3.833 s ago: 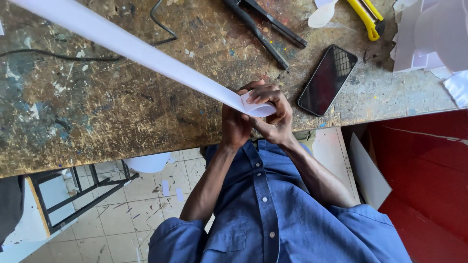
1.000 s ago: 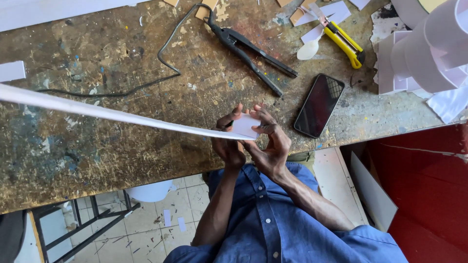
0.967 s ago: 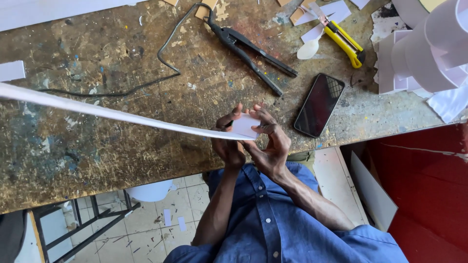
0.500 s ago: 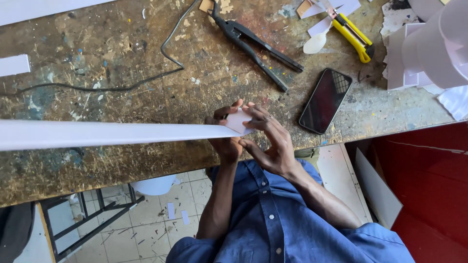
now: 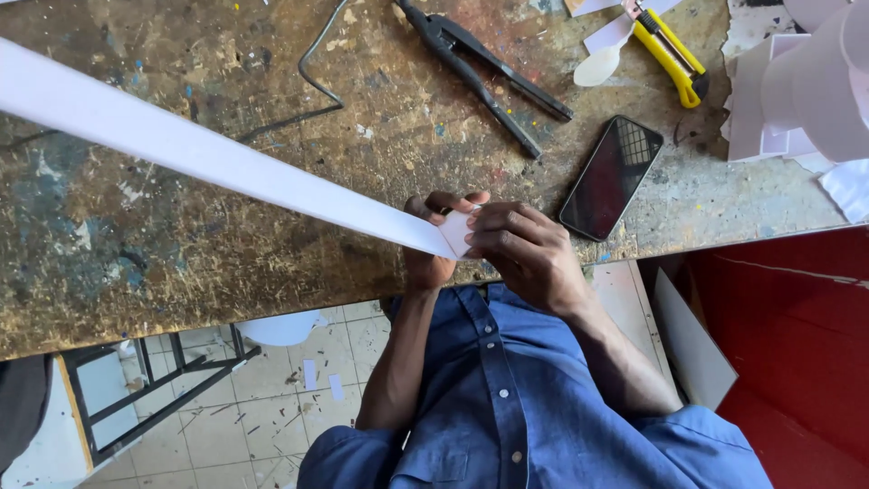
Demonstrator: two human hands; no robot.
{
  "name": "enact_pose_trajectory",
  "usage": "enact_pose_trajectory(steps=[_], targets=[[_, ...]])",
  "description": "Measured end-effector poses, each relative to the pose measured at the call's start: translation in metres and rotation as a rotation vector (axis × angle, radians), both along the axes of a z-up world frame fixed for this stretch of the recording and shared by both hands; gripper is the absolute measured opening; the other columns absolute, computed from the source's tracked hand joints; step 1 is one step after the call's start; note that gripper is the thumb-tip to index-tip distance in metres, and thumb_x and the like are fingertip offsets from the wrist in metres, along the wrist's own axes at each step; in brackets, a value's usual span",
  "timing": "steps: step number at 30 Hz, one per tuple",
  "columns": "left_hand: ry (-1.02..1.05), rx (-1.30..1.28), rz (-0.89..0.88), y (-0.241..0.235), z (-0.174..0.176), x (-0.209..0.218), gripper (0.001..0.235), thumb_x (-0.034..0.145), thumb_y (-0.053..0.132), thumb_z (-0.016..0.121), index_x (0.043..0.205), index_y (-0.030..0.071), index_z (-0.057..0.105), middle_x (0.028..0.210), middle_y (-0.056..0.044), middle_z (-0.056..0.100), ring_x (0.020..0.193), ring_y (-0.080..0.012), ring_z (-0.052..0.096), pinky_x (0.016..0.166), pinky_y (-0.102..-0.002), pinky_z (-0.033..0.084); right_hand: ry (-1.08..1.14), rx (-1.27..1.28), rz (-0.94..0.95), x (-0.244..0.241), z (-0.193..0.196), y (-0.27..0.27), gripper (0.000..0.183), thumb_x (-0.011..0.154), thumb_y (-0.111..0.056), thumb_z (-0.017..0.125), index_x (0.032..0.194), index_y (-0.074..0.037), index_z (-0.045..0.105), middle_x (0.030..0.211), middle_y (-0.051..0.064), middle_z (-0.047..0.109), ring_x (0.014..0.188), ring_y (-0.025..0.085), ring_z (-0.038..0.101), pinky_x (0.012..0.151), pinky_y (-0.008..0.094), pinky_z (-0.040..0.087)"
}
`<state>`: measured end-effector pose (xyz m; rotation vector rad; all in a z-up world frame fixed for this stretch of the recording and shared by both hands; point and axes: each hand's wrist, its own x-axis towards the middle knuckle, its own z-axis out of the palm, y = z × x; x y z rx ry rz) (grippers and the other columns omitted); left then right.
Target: The person uses a hair straightener to heat a plastic strip to make it flexible, then bends it and glues it to a sign component.
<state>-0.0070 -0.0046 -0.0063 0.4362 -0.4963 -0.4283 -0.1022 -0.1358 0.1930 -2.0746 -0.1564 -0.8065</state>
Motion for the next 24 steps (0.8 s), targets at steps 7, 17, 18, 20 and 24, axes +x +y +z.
enact_pose_trajectory(steps=[7, 17, 18, 20, 24], targets=[[0.039, 0.080, -0.100, -0.008, 0.027, -0.012, 0.034, 0.111, 0.033, 0.078, 0.116, 0.012, 0.051, 0.136, -0.031, 0.066, 0.138, -0.0518, 0.067, 0.099, -0.049, 0.068, -0.084, -0.223, 0.082, -0.002, 0.008, -0.017, 0.025, 0.114, -0.003, 0.065, 0.096, -0.008, 0.082, 0.098, 0.011, 0.079, 0.094, 0.038, 0.080, 0.075, 0.042, 0.067], [0.100, 0.242, -0.182, -0.017, 0.047, -0.013, 0.023, 0.112, 0.024, 0.076, 0.114, 0.005, 0.062, 0.133, -0.035, 0.070, 0.112, -0.0343, 0.079, 0.085, -0.042, 0.070, -0.185, -0.354, 0.065, -0.001, 0.016, -0.032, 0.033, 0.115, -0.001, 0.060, 0.087, -0.007, 0.075, 0.087, 0.010, 0.071, 0.081, 0.033, 0.077, 0.070, 0.038, 0.065], [0.101, 0.243, -0.182, -0.016, 0.038, -0.014, 0.023, 0.112, 0.024, 0.076, 0.114, 0.005, 0.062, 0.133, -0.035, 0.070, 0.112, -0.0343, 0.079, 0.085, -0.042, 0.070, -0.183, -0.354, 0.065, -0.001, 0.013, -0.032, 0.033, 0.115, -0.001, 0.060, 0.087, -0.007, 0.075, 0.087, 0.010, 0.071, 0.081, 0.033, 0.077, 0.070, 0.038, 0.065], [0.154, 0.219, -0.210, -0.014, 0.021, -0.016, 0.024, 0.112, 0.024, 0.075, 0.116, 0.004, 0.064, 0.128, -0.038, 0.070, 0.105, -0.0353, 0.079, 0.082, -0.040, 0.071, -0.211, -0.356, 0.062, -0.002, 0.007, -0.034, 0.032, 0.115, 0.000, 0.061, 0.086, -0.007, 0.075, 0.086, 0.010, 0.070, 0.080, 0.033, 0.076, 0.071, 0.038, 0.065], [0.173, 0.235, -0.180, -0.017, 0.016, -0.025, 0.031, 0.113, 0.032, 0.072, 0.119, 0.003, 0.061, 0.129, -0.034, 0.072, 0.106, -0.0286, 0.080, 0.082, -0.037, 0.070, -0.228, -0.355, 0.053, -0.003, -0.001, -0.036, 0.031, 0.114, 0.000, 0.064, 0.086, -0.006, 0.076, 0.085, 0.010, 0.070, 0.079, 0.032, 0.076, 0.070, 0.038, 0.065]])
